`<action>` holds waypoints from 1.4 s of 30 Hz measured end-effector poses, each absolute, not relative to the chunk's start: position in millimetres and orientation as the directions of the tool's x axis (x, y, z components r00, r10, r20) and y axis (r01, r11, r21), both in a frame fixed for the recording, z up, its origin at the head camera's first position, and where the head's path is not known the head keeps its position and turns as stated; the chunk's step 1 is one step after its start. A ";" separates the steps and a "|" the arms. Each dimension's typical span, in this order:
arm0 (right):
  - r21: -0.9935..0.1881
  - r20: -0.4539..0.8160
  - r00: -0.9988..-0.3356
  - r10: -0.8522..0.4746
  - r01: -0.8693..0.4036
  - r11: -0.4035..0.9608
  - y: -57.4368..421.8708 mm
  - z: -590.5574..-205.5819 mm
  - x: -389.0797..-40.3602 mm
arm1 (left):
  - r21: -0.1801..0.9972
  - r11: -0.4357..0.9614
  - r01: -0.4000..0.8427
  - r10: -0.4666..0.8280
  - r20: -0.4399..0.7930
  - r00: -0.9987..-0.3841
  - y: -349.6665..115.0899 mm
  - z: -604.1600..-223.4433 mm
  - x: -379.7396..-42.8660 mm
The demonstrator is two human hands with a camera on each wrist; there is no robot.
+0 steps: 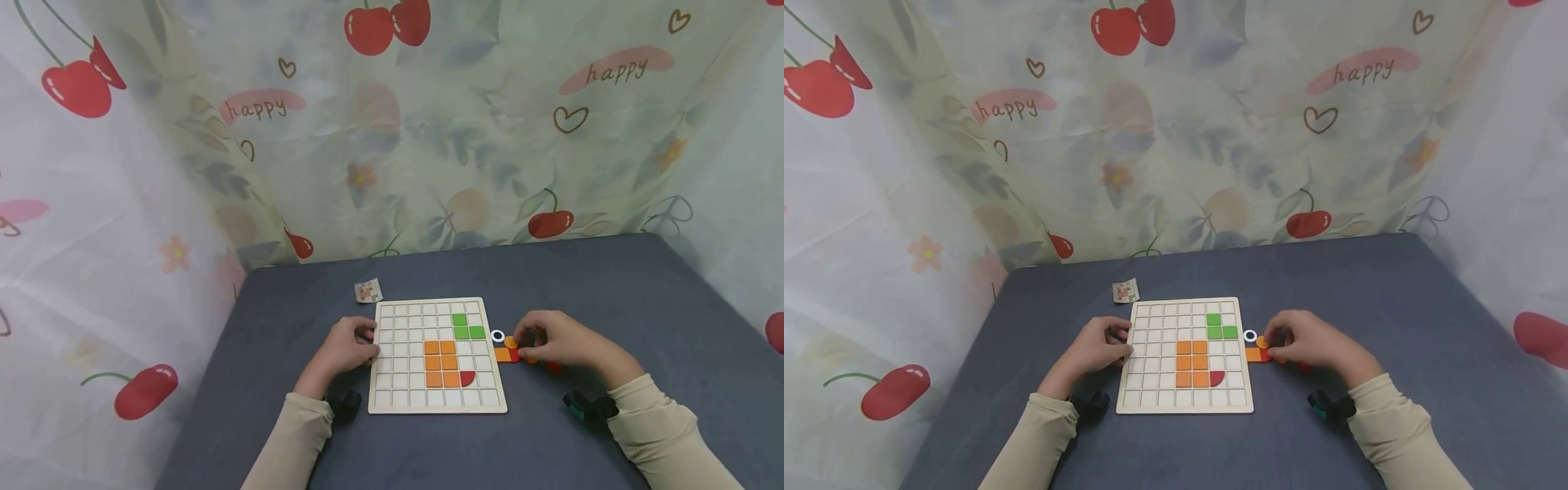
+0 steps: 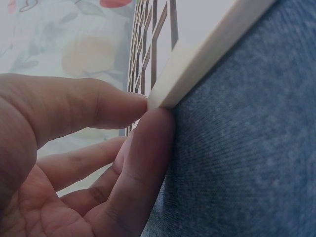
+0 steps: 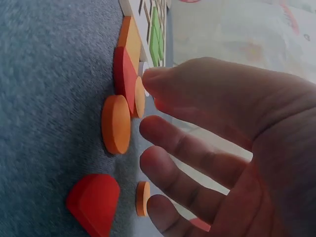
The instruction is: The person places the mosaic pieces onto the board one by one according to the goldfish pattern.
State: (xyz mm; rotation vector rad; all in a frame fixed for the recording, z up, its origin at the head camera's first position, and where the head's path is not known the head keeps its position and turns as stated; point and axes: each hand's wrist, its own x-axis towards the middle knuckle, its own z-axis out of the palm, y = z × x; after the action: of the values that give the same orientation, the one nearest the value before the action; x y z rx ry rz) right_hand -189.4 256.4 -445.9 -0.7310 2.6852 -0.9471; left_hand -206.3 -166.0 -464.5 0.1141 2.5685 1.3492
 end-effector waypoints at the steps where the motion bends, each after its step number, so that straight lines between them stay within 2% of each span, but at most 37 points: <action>1: -0.634 -0.031 -0.856 -0.517 -0.383 0.672 255.8 -446.4 -189.5 | 0.821 0.570 -0.040 0.179 -0.172 -0.969 -166.0 -464.5 -206.8; 23: -0.661 -0.069 -0.852 -0.518 -0.350 0.664 244.0 -449.6 -185.1 | 0.820 0.570 -0.049 0.178 -0.182 -0.967 -167.3 -465.4 -207.2; 42: -0.622 -0.099 -0.860 -0.501 -0.340 0.706 242.6 -446.7 -184.7 | 0.834 0.548 -0.055 0.178 -0.180 -0.967 -166.8 -466.0 -205.8</action>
State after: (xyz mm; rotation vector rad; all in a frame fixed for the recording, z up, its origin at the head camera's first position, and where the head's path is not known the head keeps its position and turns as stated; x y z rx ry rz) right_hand -184.7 242.6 -446.7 -0.6674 2.6539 -0.8914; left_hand -205.8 -166.8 -466.0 0.1031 2.5423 1.3827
